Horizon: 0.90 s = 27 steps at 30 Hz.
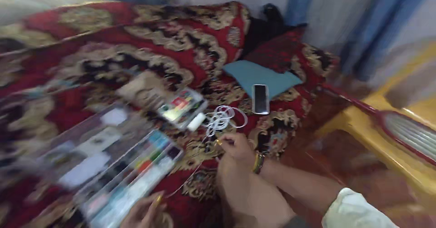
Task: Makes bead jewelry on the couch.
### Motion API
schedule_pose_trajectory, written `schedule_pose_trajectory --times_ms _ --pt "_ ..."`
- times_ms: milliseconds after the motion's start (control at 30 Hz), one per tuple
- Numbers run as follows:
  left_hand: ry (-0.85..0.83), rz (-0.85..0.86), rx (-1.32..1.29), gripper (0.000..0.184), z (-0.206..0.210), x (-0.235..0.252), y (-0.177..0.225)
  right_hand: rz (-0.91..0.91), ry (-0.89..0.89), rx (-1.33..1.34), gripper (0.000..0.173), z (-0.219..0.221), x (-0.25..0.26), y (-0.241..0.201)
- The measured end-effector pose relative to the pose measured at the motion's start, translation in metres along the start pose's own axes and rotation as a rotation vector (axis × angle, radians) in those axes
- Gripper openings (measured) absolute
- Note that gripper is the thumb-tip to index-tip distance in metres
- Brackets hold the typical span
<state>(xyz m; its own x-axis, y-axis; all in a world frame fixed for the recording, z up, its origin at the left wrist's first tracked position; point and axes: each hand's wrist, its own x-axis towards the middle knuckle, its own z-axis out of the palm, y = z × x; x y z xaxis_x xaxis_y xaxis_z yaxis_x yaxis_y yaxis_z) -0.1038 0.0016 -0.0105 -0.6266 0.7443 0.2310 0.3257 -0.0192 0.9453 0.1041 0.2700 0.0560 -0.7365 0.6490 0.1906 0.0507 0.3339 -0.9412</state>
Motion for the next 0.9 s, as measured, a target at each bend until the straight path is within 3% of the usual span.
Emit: schedule_pose_trajectory --times_ms 133,300,567,767,900 --pt "0.287 -0.078 0.181 0.018 0.01 0.041 0.039 -0.136 -0.283 0.075 0.03 0.112 0.044 -0.019" --pt "0.404 -0.092 0.132 0.013 -0.007 0.073 0.02 0.007 -0.498 0.309 0.036 0.187 0.078 -0.007" --pt "0.296 -0.241 -0.147 0.005 -0.008 0.079 -0.041 0.085 -0.537 0.263 0.029 0.198 0.085 0.04" --pt "0.259 -0.326 -0.041 0.011 -0.009 0.096 -0.041 0.119 -0.508 0.331 0.023 0.194 0.096 0.05" --pt "0.136 -0.364 0.132 0.015 -0.02 0.103 -0.029 0.06 -0.478 0.271 0.017 0.196 0.094 0.055"
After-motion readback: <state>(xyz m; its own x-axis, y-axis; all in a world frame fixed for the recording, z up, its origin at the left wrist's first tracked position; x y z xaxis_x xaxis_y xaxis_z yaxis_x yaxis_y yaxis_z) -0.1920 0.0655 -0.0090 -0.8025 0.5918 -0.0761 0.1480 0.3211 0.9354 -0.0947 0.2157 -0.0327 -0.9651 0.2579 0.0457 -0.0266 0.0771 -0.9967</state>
